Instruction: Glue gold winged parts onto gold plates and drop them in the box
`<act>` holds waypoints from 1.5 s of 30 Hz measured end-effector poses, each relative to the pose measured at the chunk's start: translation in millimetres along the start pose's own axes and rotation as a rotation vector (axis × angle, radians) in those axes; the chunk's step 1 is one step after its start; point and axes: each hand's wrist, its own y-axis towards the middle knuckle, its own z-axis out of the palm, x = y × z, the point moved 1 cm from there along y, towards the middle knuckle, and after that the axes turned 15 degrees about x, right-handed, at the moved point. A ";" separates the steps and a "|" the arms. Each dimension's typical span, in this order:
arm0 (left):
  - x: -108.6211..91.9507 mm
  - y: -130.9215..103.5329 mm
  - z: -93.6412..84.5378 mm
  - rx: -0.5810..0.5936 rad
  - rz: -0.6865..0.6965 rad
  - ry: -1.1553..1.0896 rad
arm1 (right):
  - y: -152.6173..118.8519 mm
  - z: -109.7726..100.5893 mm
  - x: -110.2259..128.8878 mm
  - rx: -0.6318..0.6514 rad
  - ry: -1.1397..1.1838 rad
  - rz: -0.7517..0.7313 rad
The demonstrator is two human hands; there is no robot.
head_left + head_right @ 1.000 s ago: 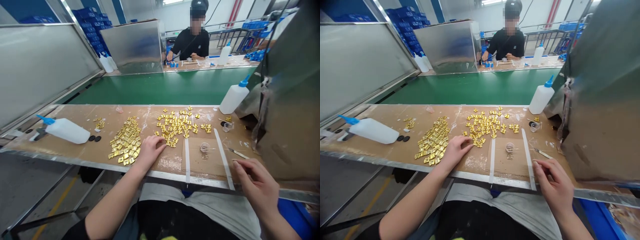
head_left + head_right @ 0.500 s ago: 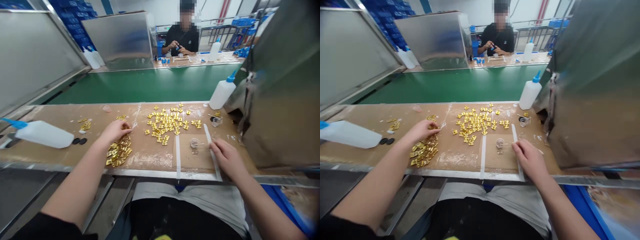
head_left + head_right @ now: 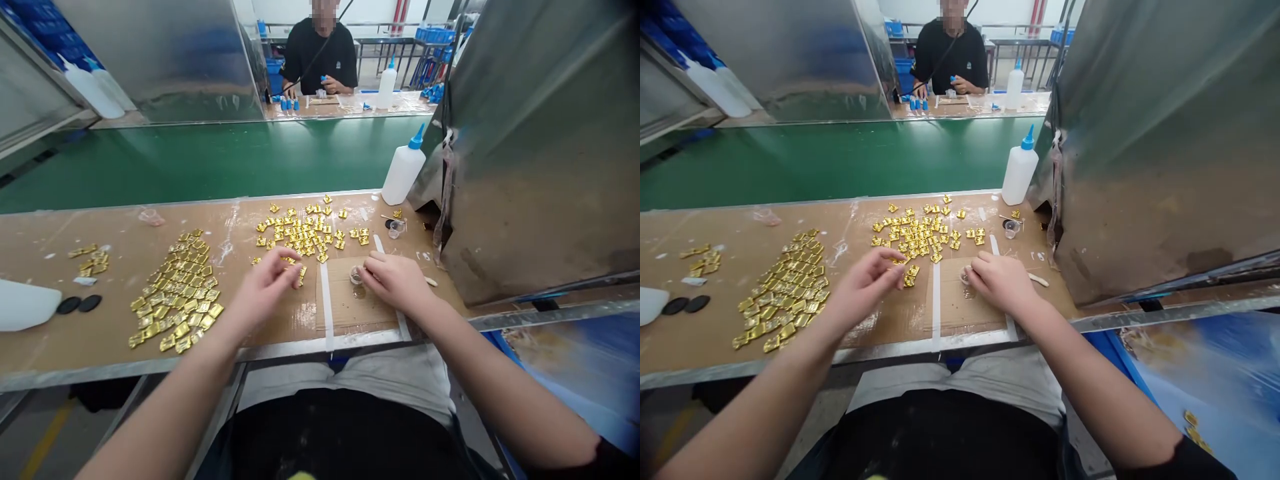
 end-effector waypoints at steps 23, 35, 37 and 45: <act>27.0 14.6 89.5 0.106 -0.030 -0.232 | -26.2 39.0 18.8 -0.376 1.105 -0.022; 25.2 15.5 89.5 0.105 0.028 -0.160 | -21.3 41.3 23.4 -0.342 1.014 -0.125; 24.8 15.4 89.3 0.105 0.035 -0.148 | -20.4 42.5 23.0 -0.342 1.004 -0.137; 24.7 15.2 89.0 0.120 0.042 -0.163 | -21.6 42.3 24.3 -0.374 0.969 -0.155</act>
